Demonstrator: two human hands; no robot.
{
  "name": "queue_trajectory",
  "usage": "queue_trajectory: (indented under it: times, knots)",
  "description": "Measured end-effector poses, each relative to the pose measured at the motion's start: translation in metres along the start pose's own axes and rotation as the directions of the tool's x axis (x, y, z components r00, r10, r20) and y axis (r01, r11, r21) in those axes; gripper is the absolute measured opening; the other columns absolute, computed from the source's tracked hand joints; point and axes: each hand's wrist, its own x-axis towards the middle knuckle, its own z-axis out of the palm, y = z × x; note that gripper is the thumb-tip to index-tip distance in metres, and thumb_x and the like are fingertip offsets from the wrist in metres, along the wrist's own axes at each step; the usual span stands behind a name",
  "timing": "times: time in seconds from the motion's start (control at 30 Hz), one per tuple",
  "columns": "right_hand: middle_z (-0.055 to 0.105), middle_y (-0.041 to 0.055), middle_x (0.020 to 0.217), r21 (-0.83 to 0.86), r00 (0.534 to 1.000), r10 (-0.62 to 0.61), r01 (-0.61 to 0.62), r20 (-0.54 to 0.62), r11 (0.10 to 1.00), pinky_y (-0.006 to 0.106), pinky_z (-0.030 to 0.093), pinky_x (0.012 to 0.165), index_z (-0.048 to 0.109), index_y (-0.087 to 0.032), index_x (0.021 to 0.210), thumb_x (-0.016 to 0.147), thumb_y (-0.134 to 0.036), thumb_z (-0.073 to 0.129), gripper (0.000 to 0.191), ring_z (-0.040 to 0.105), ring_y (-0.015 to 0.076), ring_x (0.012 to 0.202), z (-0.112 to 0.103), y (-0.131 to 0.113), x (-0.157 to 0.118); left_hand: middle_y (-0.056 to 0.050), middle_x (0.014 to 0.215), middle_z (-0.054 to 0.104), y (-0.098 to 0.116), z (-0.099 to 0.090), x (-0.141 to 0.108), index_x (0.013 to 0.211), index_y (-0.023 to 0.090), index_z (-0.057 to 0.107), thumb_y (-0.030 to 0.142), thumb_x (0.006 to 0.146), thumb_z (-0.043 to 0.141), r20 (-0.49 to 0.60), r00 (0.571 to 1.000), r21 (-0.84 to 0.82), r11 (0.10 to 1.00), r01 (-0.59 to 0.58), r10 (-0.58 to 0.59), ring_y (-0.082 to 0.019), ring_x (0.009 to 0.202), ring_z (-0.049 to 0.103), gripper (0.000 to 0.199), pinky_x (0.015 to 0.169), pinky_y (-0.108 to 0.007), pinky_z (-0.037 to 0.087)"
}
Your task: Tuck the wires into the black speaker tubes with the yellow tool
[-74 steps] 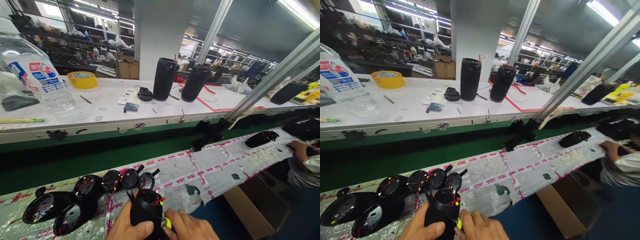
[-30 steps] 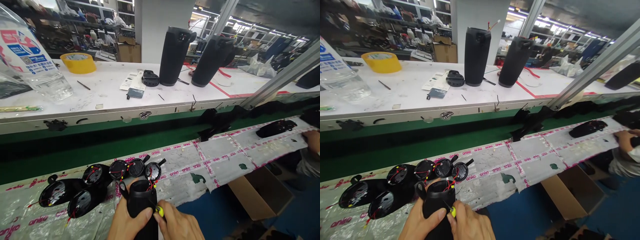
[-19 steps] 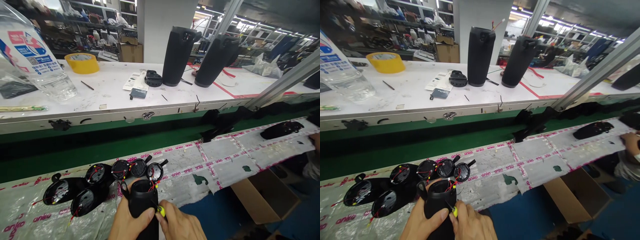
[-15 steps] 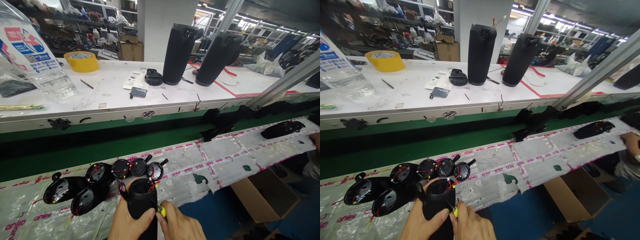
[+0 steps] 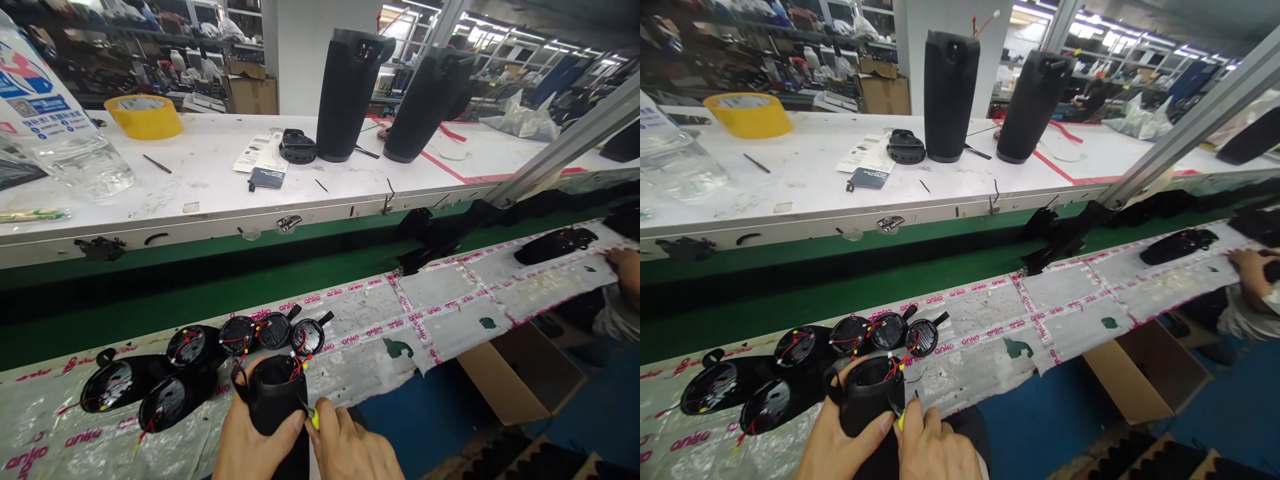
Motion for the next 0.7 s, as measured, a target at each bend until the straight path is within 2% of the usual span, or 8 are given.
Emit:
queue_trajectory:
  times: [0.13,0.2,0.3,0.4,0.57,0.7]
  knots:
    - [0.049,-0.0052,0.057,0.0,1.0,0.009,-0.009,-0.004,1.0,0.031,0.026,0.043,0.034,-0.021,0.092,0.104,-0.024,0.017,0.021,0.051,0.0104,0.039,0.003,-0.003,0.002,-0.008,0.123,0.065,-0.004,-0.007,0.002,0.125,0.019,0.052,0.064,0.074,0.071,0.064,0.978,-0.12,0.972,0.204,-0.197,-0.031,0.119,0.059,0.07,0.1,-0.038,0.046]
    - [0.05,-0.0054,0.057,0.014,1.0,-0.005,0.005,-0.011,1.0,0.031,0.024,0.043,0.036,-0.02,0.094,0.104,-0.025,0.015,0.024,0.051,0.0104,0.039,0.005,-0.004,0.001,-0.008,0.125,0.065,-0.004,-0.011,0.004,0.128,0.02,0.053,0.07,0.079,0.064,0.084,0.965,-0.136,0.957,0.257,-0.247,-0.032,0.12,0.059,0.07,0.103,-0.041,0.043]
    - [0.052,-0.0048,0.059,0.024,1.0,-0.014,0.014,0.005,1.0,0.031,0.023,0.042,0.039,-0.02,0.101,0.104,-0.024,0.015,0.025,0.052,0.0107,0.04,0.007,-0.005,-0.002,-0.008,0.131,0.064,-0.002,-0.015,0.006,0.131,0.02,0.057,0.068,0.081,0.064,0.122,0.973,-0.151,0.965,0.215,-0.198,-0.031,0.127,0.055,0.07,0.108,-0.04,0.04]
    - [0.053,-0.004,0.06,0.011,1.0,-0.002,0.002,0.023,1.0,0.031,0.025,0.041,0.042,-0.018,0.108,0.103,-0.023,0.019,0.024,0.053,0.0115,0.041,0.008,-0.008,-0.004,-0.006,0.128,0.065,-0.002,-0.016,0.006,0.127,0.021,0.06,0.064,0.08,0.068,0.121,0.981,-0.128,0.977,0.169,-0.154,-0.03,0.125,0.056,0.064,0.106,-0.038,0.041]
    - [0.05,-0.0048,0.058,-0.01,0.999,-0.005,0.005,0.05,1.0,0.032,0.025,0.041,0.036,-0.021,0.094,0.098,-0.019,0.029,0.008,0.051,0.014,0.038,0.008,-0.009,-0.003,-0.005,0.123,0.066,-0.008,-0.019,0.006,0.126,0.022,0.057,0.063,0.077,0.07,0.077,0.991,-0.012,0.994,0.108,-0.107,-0.029,0.118,0.058,0.065,0.101,-0.039,0.043]
    - [0.048,-0.0044,0.055,0.051,0.997,-0.077,0.076,0.01,0.996,0.033,0.015,0.043,0.034,-0.021,0.089,0.097,-0.019,0.032,0.008,0.046,0.0142,0.035,0.01,-0.002,-0.003,-0.007,0.122,0.065,-0.013,-0.02,0.007,0.127,0.021,0.056,0.064,0.074,0.073,0.069,0.991,0.027,0.993,0.111,-0.112,-0.031,0.118,0.057,0.07,0.099,-0.042,0.044]
